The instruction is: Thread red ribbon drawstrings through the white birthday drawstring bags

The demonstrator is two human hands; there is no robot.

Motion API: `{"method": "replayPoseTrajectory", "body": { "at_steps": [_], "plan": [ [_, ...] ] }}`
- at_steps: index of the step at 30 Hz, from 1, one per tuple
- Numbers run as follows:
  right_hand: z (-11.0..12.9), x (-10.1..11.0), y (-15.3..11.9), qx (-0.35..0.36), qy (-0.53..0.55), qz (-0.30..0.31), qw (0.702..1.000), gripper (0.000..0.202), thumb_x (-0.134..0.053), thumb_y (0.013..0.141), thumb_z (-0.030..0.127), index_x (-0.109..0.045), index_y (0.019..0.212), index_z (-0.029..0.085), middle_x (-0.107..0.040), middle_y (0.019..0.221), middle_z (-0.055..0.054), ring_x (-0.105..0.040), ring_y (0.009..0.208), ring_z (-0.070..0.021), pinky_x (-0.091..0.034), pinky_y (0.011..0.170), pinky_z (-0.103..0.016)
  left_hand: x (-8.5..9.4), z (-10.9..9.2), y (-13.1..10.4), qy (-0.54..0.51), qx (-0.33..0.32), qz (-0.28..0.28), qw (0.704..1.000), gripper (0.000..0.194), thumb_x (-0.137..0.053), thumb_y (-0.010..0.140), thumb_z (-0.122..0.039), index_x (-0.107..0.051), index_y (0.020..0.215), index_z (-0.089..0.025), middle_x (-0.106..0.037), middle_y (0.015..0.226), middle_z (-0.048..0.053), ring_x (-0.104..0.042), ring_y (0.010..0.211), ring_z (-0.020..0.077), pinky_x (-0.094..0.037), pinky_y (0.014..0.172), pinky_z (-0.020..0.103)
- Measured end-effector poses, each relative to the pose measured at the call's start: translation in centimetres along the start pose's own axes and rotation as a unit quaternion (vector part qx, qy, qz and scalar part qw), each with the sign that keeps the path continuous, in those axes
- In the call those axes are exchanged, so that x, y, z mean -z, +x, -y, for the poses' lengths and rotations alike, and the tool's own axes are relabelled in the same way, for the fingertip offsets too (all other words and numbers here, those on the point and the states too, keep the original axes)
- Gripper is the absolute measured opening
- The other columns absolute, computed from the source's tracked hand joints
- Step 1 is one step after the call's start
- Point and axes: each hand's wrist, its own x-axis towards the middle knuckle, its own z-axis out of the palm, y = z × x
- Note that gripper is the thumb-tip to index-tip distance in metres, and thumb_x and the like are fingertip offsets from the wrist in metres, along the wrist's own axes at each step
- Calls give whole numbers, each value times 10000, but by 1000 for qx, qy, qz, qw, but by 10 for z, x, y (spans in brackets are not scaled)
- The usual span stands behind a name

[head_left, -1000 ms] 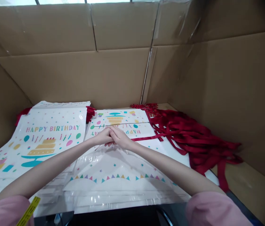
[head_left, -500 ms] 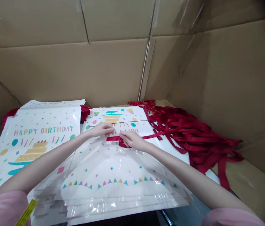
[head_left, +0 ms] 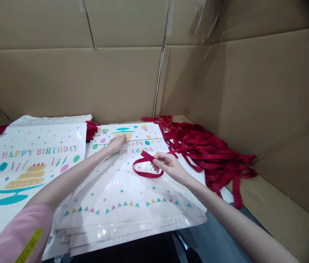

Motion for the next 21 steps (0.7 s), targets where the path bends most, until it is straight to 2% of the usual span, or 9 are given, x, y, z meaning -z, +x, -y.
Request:
{"method": "replayPoseTrajectory", "body": {
  "at_steps": [2, 4, 7, 9, 11, 14, 17, 21],
  "plan": [
    [2, 0, -4, 6, 10, -22, 1000, 335, -617, 787, 488, -550, 724, 166, -557, 639, -7, -537, 565, -121, -452, 547, -255, 23, -6, -22, -16, -5, -24, 1000, 107, -384, 893, -240, -475, 894, -184, -562, 763, 32, -513, 675, 170, -351, 601, 243],
    [2, 0, -7, 13, 6, -51, 999, 331, -632, 777, 476, -555, 704, 163, -556, 620, -5, -534, 553, -119, -446, 537, -254, 51, -10, -54, -42, -17, -31, 998, 150, -363, 918, -295, -470, 951, -195, -502, 668, -15, -464, 591, 137, -329, 553, 216],
    [1, -2, -9, 21, -3, -81, 996, 337, -654, 761, 463, -559, 664, 155, -550, 586, -3, -521, 527, -114, -431, 511, -248, 90, -15, -116, -146, -33, -44, 988, 232, -429, 907, -406, -515, 991, -209, -393, 592, -53, -363, 515, 107, -284, 501, 199],
    [1, -6, -9, 30, 13, -97, 995, 323, -673, 742, 464, -580, 730, 154, -552, 589, 5, -527, 514, -115, -432, 495, -246, 106, -15, -158, -155, -14, -38, 987, 262, -455, 896, -432, -565, 984, -210, -426, 617, -41, -358, 523, 101, -271, 486, 198],
    [1, -11, -9, 41, 35, -106, 993, 328, -685, 729, 463, -582, 782, 157, -559, 606, 11, -542, 515, -116, -448, 495, -247, 112, -15, -195, -160, 12, -29, 987, 290, -463, 894, -438, -594, 1014, -209, -489, 659, -21, -406, 560, 109, -298, 495, 197],
    [2, -19, -8, 52, 51, -107, 992, 316, -677, 743, 453, -571, 738, 155, -567, 605, 9, -545, 508, -110, -466, 504, -247, 110, -15, -234, -154, 48, -40, 986, 326, -470, 889, -455, -626, 1025, -203, -509, 628, -15, -426, 548, 113, -305, 476, 198],
    [3, -25, -10, 61, 57, -107, 991, 290, -672, 758, 427, -578, 729, 154, -574, 598, 5, -542, 512, -107, -468, 513, -243, 103, -14, -254, -163, 65, -41, 984, 349, -472, 886, -466, -642, 1036, -201, -514, 594, -13, -459, 556, 125, -338, 493, 205],
    [5, -28, -13, 66, 62, -104, 990, 277, -676, 759, 409, -585, 731, 150, -574, 601, 1, -545, 525, -111, -465, 518, -244, 99, -10, -266, -167, 71, -54, 982, 365, -460, 893, -467, -639, 1064, -199, -530, 611, -6, -488, 588, 135, -355, 523, 213]
  ]
}}
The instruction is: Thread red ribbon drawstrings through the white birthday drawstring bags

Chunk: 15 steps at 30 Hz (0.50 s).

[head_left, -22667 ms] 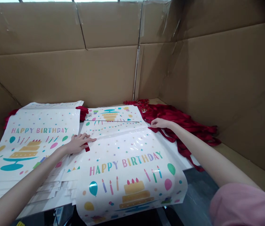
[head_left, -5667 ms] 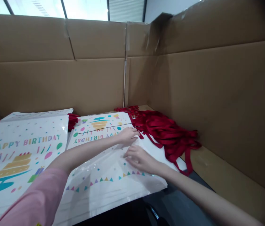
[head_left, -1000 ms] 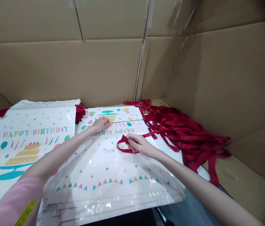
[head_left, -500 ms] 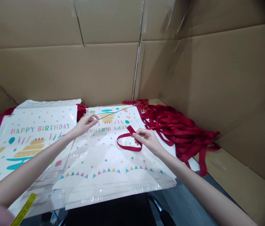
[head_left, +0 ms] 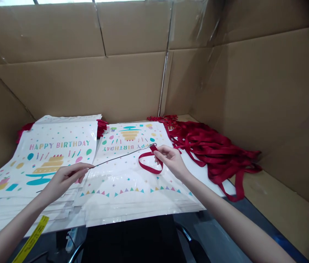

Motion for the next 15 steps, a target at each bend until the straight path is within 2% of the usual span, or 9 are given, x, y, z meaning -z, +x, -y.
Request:
{"method": "replayPoseTrajectory", "body": {
  "at_steps": [9, 15],
  "plan": [
    [6, 0, -4, 12, -5, -5, 1000, 266, -678, 758, 401, -591, 723, 152, -575, 599, 0, -547, 535, -114, -469, 517, -248, 1, 2, -1, 9, 10, 8, 1000, 388, -447, 895, -480, -634, 1095, -204, -529, 617, -5, -455, 572, 129, -320, 516, 215],
    [4, -1, -4, 21, 6, -3, 1000, 246, -671, 771, 385, -578, 780, 157, -565, 603, 10, -550, 527, -109, -474, 512, -245, -4, -1, 0, 0, 6, 43, 999, 367, -436, 905, -454, -638, 1084, -205, -524, 595, -16, -419, 549, 113, -307, 508, 206]
  ]
}}
